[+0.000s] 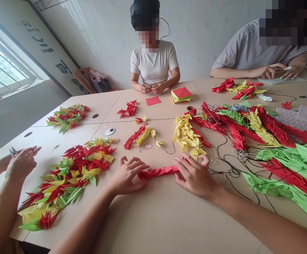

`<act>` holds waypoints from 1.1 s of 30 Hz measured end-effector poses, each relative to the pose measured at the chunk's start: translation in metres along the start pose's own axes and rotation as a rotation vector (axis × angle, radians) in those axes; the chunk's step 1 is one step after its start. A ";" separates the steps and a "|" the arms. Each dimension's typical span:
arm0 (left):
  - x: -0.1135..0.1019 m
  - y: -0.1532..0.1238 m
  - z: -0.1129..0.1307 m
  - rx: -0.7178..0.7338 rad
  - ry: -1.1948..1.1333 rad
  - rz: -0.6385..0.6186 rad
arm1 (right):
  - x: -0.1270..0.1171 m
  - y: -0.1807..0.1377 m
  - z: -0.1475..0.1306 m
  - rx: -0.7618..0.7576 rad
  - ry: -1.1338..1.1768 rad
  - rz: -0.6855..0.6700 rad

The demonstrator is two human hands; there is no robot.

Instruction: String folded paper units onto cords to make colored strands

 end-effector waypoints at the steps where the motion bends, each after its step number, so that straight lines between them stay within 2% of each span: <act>1: -0.003 -0.001 -0.002 -0.006 0.009 -0.009 | -0.001 0.000 -0.001 -0.015 -0.003 0.004; 6: -0.006 -0.003 -0.006 -0.022 -0.005 -0.085 | -0.002 0.000 -0.010 -0.160 0.017 0.012; 8: -0.006 -0.003 -0.007 -0.026 -0.010 -0.097 | -0.001 -0.002 -0.010 -0.173 0.030 0.022; 14: -0.007 -0.008 -0.018 -0.049 0.016 -0.065 | 0.001 -0.005 -0.005 -0.142 0.051 0.023; 18: -0.009 -0.009 -0.021 -0.047 0.013 -0.064 | -0.007 -0.001 0.000 -0.123 0.071 0.051; 23: -0.012 -0.010 -0.021 -0.055 0.007 -0.064 | -0.022 0.015 0.028 0.003 0.023 0.040; 27: -0.012 -0.011 -0.024 -0.060 -0.004 -0.060 | -0.034 0.026 0.059 0.093 -0.053 -0.049; 29: -0.012 -0.011 -0.026 -0.066 -0.001 -0.052 | -0.040 0.028 0.071 0.099 -0.097 -0.140; 33: -0.014 -0.012 -0.026 -0.075 -0.011 -0.058 | -0.045 0.024 0.080 0.019 -0.118 -0.529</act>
Point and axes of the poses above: each hand's wrist, its own y-axis towards the middle knuckle, its own x-axis out of the palm, z = x × y, the point moved 4 cm from there along y, towards the middle knuckle, and after that the axes turned 13 degrees about -y, right-handed, at the moved point
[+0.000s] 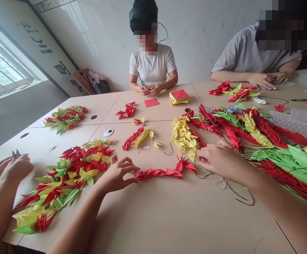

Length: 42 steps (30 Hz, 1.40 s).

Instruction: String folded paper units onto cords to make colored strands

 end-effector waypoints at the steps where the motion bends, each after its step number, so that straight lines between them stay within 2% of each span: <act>1: -0.001 0.000 0.001 0.001 -0.004 -0.005 | 0.001 -0.002 -0.001 -0.016 0.003 -0.100; 5: -0.002 -0.001 0.003 0.011 -0.006 -0.014 | 0.010 -0.006 -0.012 -0.033 -0.001 -0.398; 8: -0.001 -0.001 0.003 0.020 0.001 -0.009 | 0.020 -0.005 -0.023 -0.065 0.002 -0.454; 12: 0.000 -0.001 0.001 0.026 0.022 0.003 | 0.027 -0.006 -0.031 -0.185 0.001 -0.389; 15: 0.001 0.000 0.001 0.033 0.031 0.010 | 0.027 -0.008 -0.030 -0.188 -0.054 -0.372; 23: 0.000 0.001 0.004 0.052 0.044 0.021 | -0.003 -0.010 -0.014 -0.135 -0.002 -0.135; 29: 0.000 0.001 0.007 0.058 0.043 0.023 | -0.012 -0.011 0.002 -0.076 0.219 -0.100; 34: 0.000 0.001 0.008 0.066 0.047 0.026 | -0.013 -0.013 0.003 -0.073 0.332 -0.094; 38: -0.001 0.002 0.007 0.070 0.046 0.049 | -0.036 -0.020 0.004 -0.070 0.449 0.009; 42: 0.001 0.003 0.008 0.088 0.047 0.077 | -0.064 -0.030 0.013 0.044 0.744 0.081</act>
Point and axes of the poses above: each hand's wrist, its own y-axis towards the middle knuckle, its own x-axis out of the palm, z = x × y, the point moved 4 cm from there along y, towards the middle knuckle, and after that the axes turned 13 degrees about -y, right-handed, at the moved point
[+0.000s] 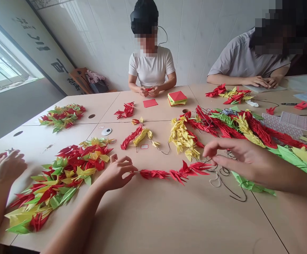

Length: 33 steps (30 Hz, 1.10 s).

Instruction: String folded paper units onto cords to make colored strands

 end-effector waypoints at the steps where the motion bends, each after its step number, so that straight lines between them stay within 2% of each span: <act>1: 0.001 0.000 0.001 0.011 -0.002 0.000 | -0.006 -0.001 -0.002 0.030 0.088 0.030; 6: 0.003 0.000 0.004 0.039 -0.012 -0.003 | -0.032 0.000 -0.007 0.097 0.364 0.192; 13: 0.005 0.000 0.007 0.061 -0.022 -0.011 | -0.067 0.038 -0.013 0.002 0.567 0.386; 17: 0.007 0.000 0.007 0.064 -0.035 -0.019 | -0.087 0.073 -0.011 0.105 0.510 0.473; 19: 0.007 0.000 0.007 0.065 -0.033 -0.019 | -0.101 0.089 -0.010 0.091 0.460 0.588; 22: 0.006 -0.001 0.007 0.067 -0.031 -0.015 | -0.125 0.104 -0.013 -0.133 0.274 0.896; 24: 0.006 -0.001 0.006 0.070 -0.031 -0.011 | -0.128 0.115 -0.010 -0.225 0.167 0.954; 27: 0.005 -0.001 0.007 0.073 -0.031 -0.006 | -0.110 0.133 0.010 -0.109 0.163 0.809; 30: 0.004 -0.001 0.011 0.075 -0.031 -0.008 | -0.069 0.139 0.035 0.003 0.103 0.519; 33: 0.003 0.000 0.016 0.086 -0.026 -0.008 | -0.029 0.124 0.058 0.072 0.091 0.316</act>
Point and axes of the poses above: each hand's wrist, its own y-axis towards the middle knuckle, its own x-axis out of the palm, z = x × y, the point moved 4 cm from there along y, towards the middle knuckle, and after that the axes turned 13 degrees about -y, right-handed, at the moved point
